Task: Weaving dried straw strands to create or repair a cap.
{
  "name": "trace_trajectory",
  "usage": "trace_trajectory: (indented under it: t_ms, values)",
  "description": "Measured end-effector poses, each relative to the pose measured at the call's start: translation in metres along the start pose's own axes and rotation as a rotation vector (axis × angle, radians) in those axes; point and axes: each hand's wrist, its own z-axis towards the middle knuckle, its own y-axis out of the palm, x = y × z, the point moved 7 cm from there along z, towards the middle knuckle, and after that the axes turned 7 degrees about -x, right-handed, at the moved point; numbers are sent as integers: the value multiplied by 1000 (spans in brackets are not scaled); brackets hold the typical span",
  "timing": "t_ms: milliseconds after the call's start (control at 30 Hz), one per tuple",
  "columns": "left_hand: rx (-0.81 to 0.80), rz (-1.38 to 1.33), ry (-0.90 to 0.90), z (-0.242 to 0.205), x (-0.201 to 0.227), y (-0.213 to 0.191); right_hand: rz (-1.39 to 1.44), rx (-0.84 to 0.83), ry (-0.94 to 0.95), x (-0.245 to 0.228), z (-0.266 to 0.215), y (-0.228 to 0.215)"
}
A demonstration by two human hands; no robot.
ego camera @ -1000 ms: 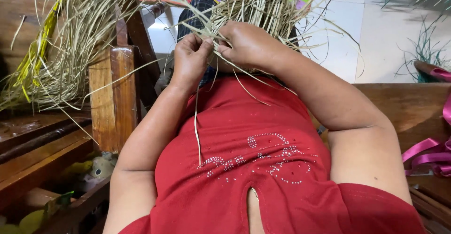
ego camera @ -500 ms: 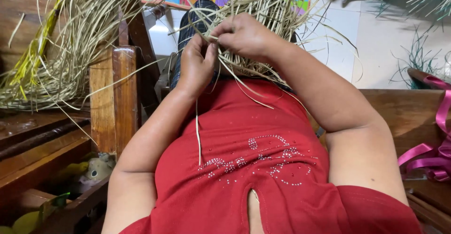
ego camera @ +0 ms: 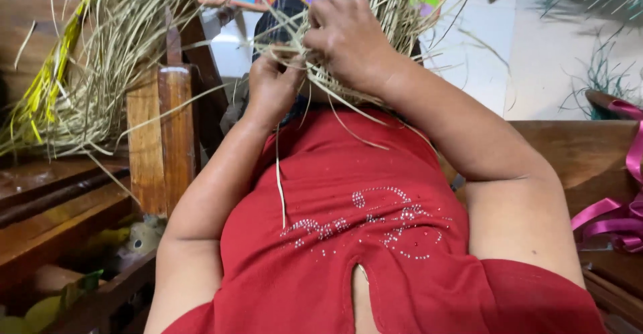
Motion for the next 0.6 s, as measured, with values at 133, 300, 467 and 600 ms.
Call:
trace_trajectory:
  t_ms: [133, 300, 467, 600]
  values:
    - [5, -26, 3, 9, -3, 1, -22, -39, 31, 3, -3, 13]
    - [-6, -349, -116, 16, -24, 5, -30, -60, -87, -24, -19, 0]
    - [1, -217, -44, 13, -22, 7, 164, -115, -71, -20, -32, 25]
    - [-8, 67, 1, 6, -24, 4, 506, -202, 68, 2, -28, 1]
